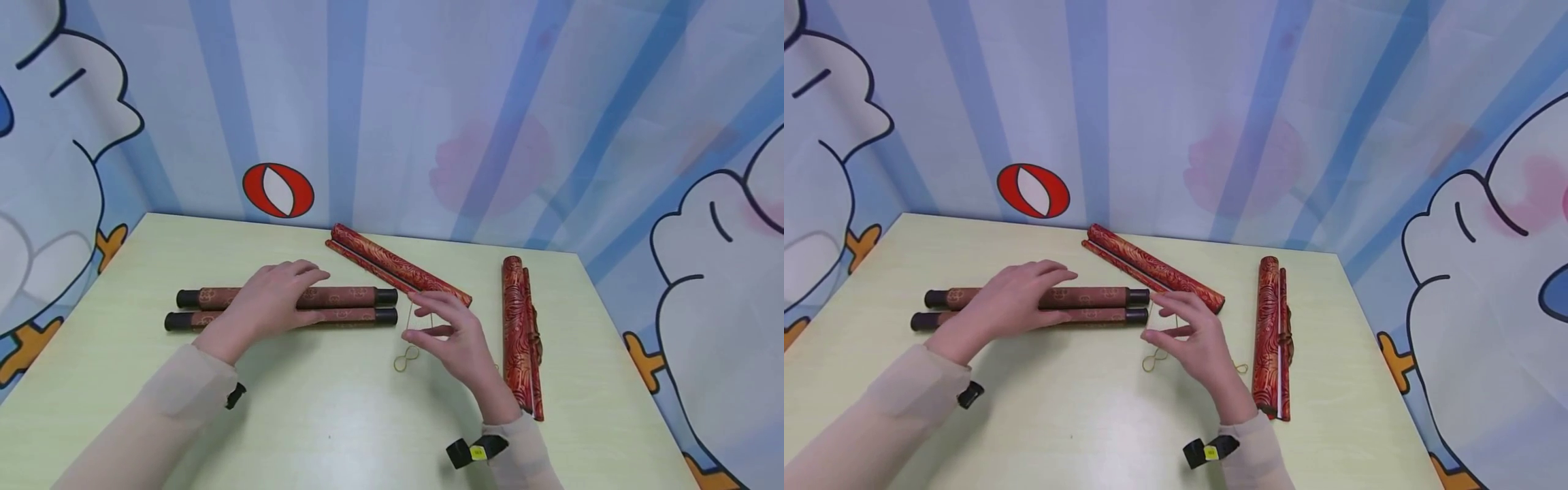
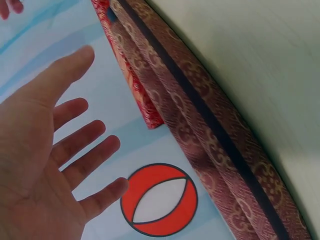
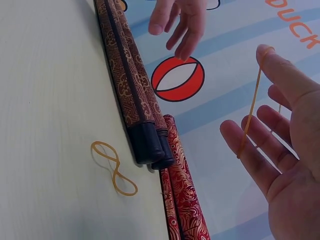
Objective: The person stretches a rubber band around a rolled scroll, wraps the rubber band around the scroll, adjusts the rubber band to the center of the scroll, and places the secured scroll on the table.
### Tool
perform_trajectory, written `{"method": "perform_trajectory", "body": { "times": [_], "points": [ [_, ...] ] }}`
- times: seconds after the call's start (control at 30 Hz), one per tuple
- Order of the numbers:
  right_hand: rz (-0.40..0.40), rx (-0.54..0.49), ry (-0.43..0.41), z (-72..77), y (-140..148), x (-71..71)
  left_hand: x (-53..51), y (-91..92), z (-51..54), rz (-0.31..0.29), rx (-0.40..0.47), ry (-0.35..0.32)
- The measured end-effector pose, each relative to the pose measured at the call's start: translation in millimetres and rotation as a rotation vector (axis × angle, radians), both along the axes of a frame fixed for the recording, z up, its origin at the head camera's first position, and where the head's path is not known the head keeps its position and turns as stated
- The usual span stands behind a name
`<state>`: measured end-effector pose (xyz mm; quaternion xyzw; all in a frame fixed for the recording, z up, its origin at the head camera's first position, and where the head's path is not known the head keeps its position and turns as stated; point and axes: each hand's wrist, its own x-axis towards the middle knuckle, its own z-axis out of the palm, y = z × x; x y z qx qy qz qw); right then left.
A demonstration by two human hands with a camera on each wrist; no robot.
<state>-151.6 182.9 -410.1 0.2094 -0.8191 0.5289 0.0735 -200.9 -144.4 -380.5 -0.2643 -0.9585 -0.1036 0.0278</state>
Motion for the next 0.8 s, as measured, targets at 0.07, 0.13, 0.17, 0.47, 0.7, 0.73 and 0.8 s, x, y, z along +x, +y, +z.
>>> {"method": "perform_trajectory", "body": {
  "times": [0.07, 0.13, 0.17, 0.47, 0.7, 0.73, 0.8],
  "points": [
    [0.014, -0.008, 0.009, 1.2, 0, 0.7, -3.1, -3.7, -1.8, 0.015, -0.012, -0.034],
    [0.020, -0.011, 0.018, 3.1, 0, 1.9, -5.8, -7.0, -3.1, 0.031, -0.025, -0.070],
    [0.021, -0.012, 0.021, 4.0, 0, 2.5, -7.0, -8.6, -3.9, 0.038, -0.035, -0.088],
    [0.035, -0.001, 0.008, 5.6, 2, 5.7, -12.8, -15.5, -11.3, 0.071, -0.103, -0.164],
    [0.021, 0.032, 0.004, 1.1, 8, 8.2, -14.6, -15.4, -17.0, 0.090, -0.136, -0.197],
    [0.018, 0.035, 0.004, 0.6, 8, 8.8, -15.0, -15.5, -17.3, 0.095, -0.142, -0.201],
    [0.017, 0.037, 0.008, -0.7, 10, 9.7, -15.5, -15.9, -18.1, 0.105, -0.150, -0.209]
  ]
}}
